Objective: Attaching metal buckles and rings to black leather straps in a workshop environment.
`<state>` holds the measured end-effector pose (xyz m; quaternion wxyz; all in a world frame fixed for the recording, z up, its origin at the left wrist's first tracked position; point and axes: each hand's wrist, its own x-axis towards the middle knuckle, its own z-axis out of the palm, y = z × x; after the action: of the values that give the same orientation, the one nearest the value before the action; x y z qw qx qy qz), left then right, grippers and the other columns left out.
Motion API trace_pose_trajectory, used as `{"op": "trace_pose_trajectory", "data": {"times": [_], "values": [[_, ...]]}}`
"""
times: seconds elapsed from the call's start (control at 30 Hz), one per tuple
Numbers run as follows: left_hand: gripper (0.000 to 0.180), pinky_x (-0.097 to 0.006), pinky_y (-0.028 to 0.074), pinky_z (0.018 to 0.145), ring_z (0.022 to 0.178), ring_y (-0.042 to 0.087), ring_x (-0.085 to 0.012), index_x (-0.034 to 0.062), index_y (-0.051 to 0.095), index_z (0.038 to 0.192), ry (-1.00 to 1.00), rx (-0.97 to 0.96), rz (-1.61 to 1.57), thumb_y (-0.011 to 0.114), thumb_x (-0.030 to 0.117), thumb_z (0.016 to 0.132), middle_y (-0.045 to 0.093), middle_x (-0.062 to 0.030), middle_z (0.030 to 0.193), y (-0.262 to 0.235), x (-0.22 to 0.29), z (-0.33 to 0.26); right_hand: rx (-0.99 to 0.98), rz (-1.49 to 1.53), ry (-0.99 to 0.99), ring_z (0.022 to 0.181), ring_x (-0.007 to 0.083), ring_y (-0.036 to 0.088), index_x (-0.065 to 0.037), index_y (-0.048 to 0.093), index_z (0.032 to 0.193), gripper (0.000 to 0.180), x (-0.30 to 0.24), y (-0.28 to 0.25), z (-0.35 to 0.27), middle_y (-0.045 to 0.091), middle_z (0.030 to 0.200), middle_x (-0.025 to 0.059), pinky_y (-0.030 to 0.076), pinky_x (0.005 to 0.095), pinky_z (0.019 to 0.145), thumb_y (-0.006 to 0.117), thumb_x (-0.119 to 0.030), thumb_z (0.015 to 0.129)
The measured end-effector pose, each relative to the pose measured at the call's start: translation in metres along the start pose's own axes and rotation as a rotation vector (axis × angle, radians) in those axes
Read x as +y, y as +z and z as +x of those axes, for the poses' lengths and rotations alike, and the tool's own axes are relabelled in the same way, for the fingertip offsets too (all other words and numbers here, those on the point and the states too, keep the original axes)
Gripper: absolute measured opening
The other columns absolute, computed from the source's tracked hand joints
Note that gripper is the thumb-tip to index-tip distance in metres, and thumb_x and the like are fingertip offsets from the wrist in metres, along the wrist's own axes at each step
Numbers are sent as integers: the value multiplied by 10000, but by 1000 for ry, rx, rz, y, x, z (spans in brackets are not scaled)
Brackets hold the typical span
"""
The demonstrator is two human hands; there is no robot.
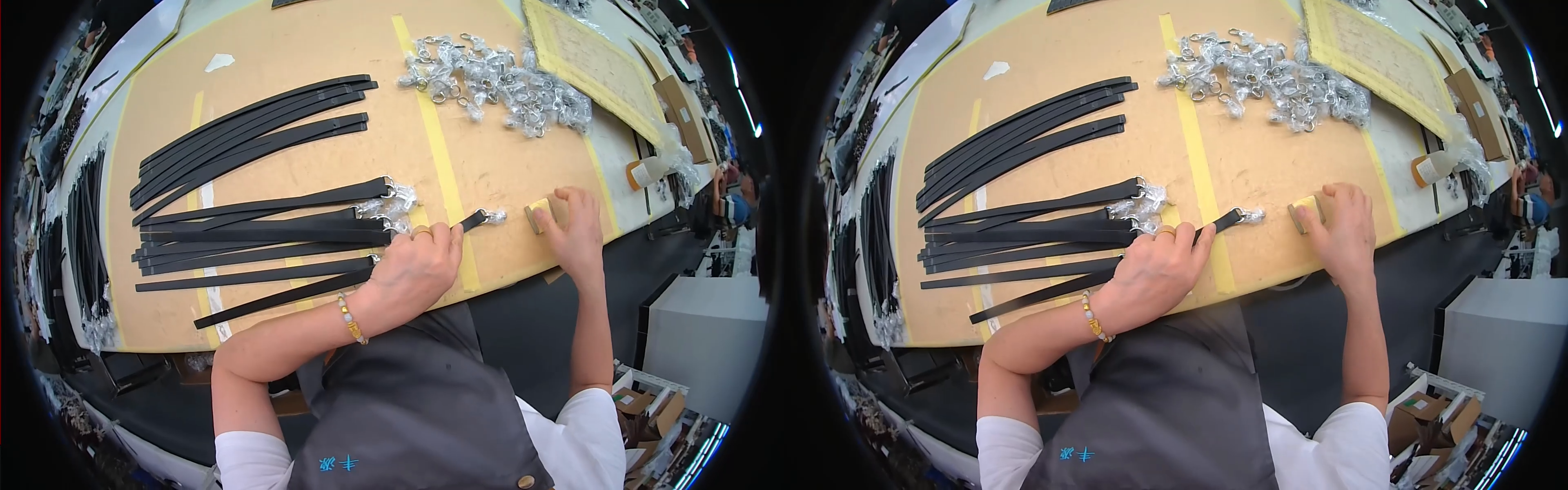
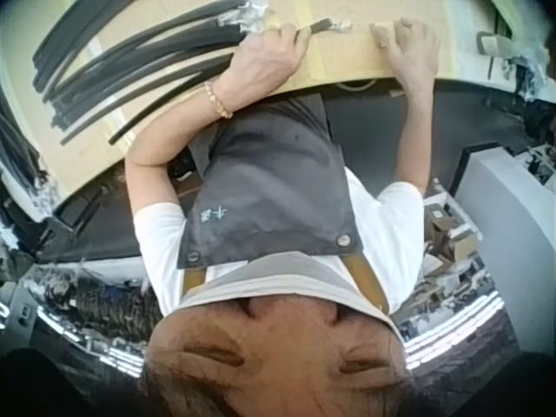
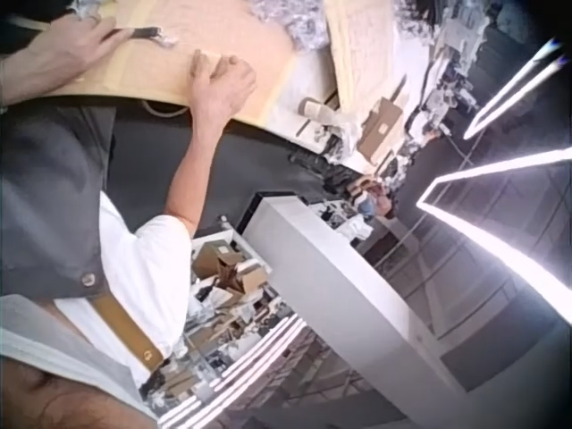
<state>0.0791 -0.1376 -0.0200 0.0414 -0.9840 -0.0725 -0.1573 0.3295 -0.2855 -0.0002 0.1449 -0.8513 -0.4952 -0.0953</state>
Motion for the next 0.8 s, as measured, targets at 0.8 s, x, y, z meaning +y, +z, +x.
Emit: {"op": "trace_pose_trajectory", "data": {"times": [0.8], "values": [[195,-241,357,462,578,497,-94,33,697,1005,-7,-6,60,638,153,863,455,14,682,12,0,-1,-43,472,-265,582,290,638,1,585,1007,175,-72,51,-9,634,727,125,493,363,537,701,-79,903]]}}
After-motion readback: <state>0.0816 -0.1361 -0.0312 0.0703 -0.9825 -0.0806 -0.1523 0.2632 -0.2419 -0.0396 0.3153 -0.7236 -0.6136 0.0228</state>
